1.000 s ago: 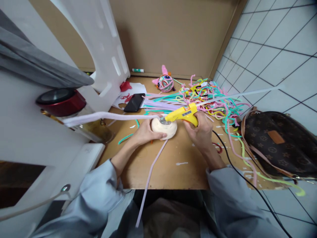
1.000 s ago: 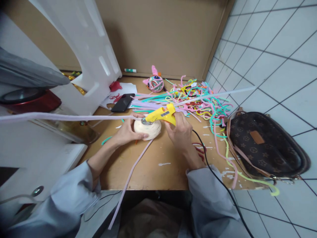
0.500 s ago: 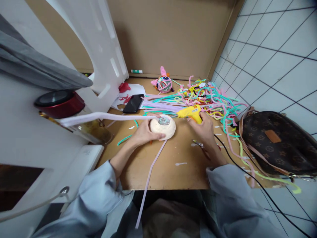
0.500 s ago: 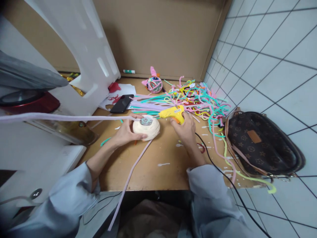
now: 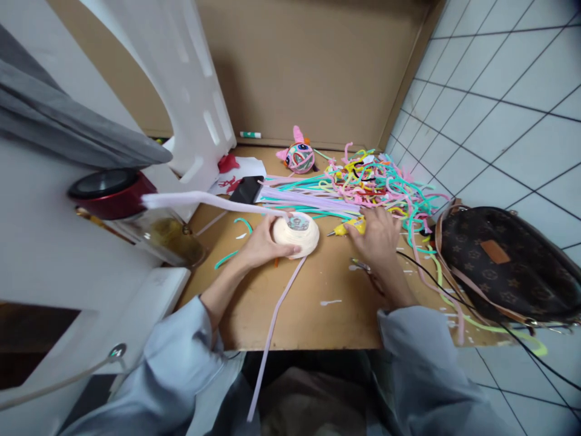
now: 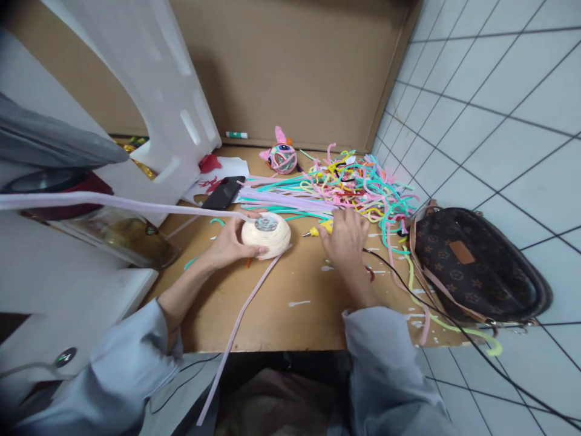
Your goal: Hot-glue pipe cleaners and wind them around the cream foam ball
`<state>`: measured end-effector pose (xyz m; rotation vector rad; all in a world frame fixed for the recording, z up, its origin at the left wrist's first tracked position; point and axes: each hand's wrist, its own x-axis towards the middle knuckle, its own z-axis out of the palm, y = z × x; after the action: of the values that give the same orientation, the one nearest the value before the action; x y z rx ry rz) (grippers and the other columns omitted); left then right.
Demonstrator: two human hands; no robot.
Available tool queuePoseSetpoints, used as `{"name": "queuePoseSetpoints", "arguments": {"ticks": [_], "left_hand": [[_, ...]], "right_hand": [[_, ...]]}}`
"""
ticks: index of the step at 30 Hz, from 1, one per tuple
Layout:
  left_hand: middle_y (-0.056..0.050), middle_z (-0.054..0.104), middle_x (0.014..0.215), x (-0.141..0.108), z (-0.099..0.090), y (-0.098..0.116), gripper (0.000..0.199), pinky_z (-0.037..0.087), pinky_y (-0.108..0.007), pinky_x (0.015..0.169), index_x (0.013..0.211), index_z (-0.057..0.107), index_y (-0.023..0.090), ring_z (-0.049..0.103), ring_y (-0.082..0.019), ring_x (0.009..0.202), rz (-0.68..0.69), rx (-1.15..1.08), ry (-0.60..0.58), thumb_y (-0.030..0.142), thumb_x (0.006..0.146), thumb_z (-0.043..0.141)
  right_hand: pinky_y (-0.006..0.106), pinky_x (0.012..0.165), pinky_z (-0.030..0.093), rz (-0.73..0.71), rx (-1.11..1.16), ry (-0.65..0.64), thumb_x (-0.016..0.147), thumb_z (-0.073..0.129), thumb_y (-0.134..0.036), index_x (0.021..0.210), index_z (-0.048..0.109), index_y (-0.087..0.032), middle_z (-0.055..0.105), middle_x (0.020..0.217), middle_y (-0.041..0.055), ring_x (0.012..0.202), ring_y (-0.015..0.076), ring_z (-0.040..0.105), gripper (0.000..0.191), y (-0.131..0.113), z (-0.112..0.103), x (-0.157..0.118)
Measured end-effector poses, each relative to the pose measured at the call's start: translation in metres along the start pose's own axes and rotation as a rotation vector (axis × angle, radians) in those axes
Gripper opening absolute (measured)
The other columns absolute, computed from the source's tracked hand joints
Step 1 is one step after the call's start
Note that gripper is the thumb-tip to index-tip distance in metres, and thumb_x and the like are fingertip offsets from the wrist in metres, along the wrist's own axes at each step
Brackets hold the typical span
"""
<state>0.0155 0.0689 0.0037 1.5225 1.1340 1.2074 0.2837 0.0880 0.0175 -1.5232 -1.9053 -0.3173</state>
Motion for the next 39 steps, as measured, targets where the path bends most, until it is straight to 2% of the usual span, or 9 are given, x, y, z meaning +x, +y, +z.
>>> {"name": "queuePoseSetpoints", "arguments": {"ticks": [3,5,7,9,12,16,19,26,39], "left_hand": [[-0.012,0.063,0.133,-0.001,0.002,0.004,0.080,0.049,-0.050,0.107,0.114,0.056,0.020,0.062,-0.034,0.121,0.023,-0.007,-0.002,0.039,0.046,0.094],[-0.008,0.066,0.121,-0.002,0.002,0.006,0.074,0.052,-0.049,0.103,0.111,0.057,0.020,0.064,-0.033,0.114,0.041,0.022,-0.004,0.037,0.048,0.093],[-0.004,0.068,0.107,-0.003,0.002,0.008,0.060,0.055,-0.047,0.097,0.102,0.060,0.020,0.064,-0.031,0.106,0.048,0.086,-0.023,0.036,0.053,0.090],[-0.003,0.068,0.100,-0.003,0.002,0.008,0.051,0.056,-0.046,0.093,0.097,0.060,0.021,0.065,-0.030,0.102,0.040,0.135,-0.038,0.035,0.057,0.089],[-0.005,0.069,0.113,-0.002,0.003,0.007,0.064,0.056,-0.046,0.096,0.106,0.057,0.020,0.066,-0.030,0.107,0.054,0.077,-0.030,0.035,0.053,0.090],[-0.014,0.060,0.139,0.000,0.003,0.004,0.075,0.047,-0.050,0.110,0.113,0.053,0.019,0.062,-0.033,0.125,0.073,-0.013,-0.048,0.036,0.051,0.092],[-0.016,0.057,0.144,-0.001,0.003,0.004,0.075,0.043,-0.051,0.115,0.113,0.054,0.020,0.059,-0.034,0.131,0.072,-0.013,-0.042,0.035,0.051,0.093],[-0.016,0.057,0.144,-0.001,0.002,0.004,0.075,0.042,-0.052,0.114,0.114,0.054,0.021,0.058,-0.036,0.132,0.061,-0.004,-0.052,0.033,0.051,0.093],[-0.016,0.057,0.145,-0.001,0.000,0.001,0.075,0.041,-0.051,0.115,0.114,0.055,0.021,0.056,-0.036,0.134,0.092,-0.012,-0.066,0.034,0.052,0.094]], "right_hand": [[0.039,0.087,0.047,-0.241,0.362,-0.069,0.090,0.067,-0.038,0.132,0.060,-0.018,0.069,0.102,0.0090,0.092,0.0252,0.061,0.048,-0.050,-0.027,0.005],[0.038,0.090,0.046,-0.377,0.452,-0.119,0.092,0.066,-0.035,0.137,0.058,-0.018,0.069,0.103,0.0084,0.098,0.0249,0.062,0.049,-0.086,-0.044,0.012],[0.038,0.091,0.044,-0.481,0.452,-0.146,0.095,0.062,-0.030,0.128,0.065,-0.018,0.070,0.105,0.0094,0.103,0.0251,0.062,0.035,-0.111,-0.054,0.021],[0.036,0.088,0.045,-0.542,0.456,-0.185,0.097,0.056,-0.022,0.108,0.073,-0.019,0.071,0.100,0.0089,0.099,0.0231,0.063,0.020,-0.120,-0.056,0.031],[0.031,0.081,0.048,-0.495,0.527,-0.207,0.099,0.051,-0.018,0.093,0.075,-0.017,0.071,0.091,0.0076,0.089,0.0199,0.065,0.025,-0.109,-0.048,0.040],[0.032,0.081,0.051,-0.348,0.619,-0.134,0.096,0.057,-0.024,0.088,0.076,-0.019,0.075,0.089,0.0056,0.085,0.0197,0.069,0.021,-0.079,-0.032,0.039],[0.032,0.079,0.052,-0.273,0.697,-0.140,0.093,0.060,-0.026,0.085,0.077,-0.019,0.077,0.087,0.0059,0.083,0.0199,0.071,0.019,-0.065,-0.021,0.033],[0.031,0.075,0.052,-0.092,0.887,-0.301,0.087,0.064,-0.029,0.084,0.076,-0.019,0.075,0.085,0.0050,0.079,0.0190,0.068,0.016,-0.059,-0.004,0.020],[0.035,0.083,0.050,-0.229,0.732,-0.308,0.093,0.057,-0.030,0.081,0.070,-0.021,0.074,0.089,0.0071,0.086,0.0215,0.066,0.020,-0.056,-0.008,0.018]]}}
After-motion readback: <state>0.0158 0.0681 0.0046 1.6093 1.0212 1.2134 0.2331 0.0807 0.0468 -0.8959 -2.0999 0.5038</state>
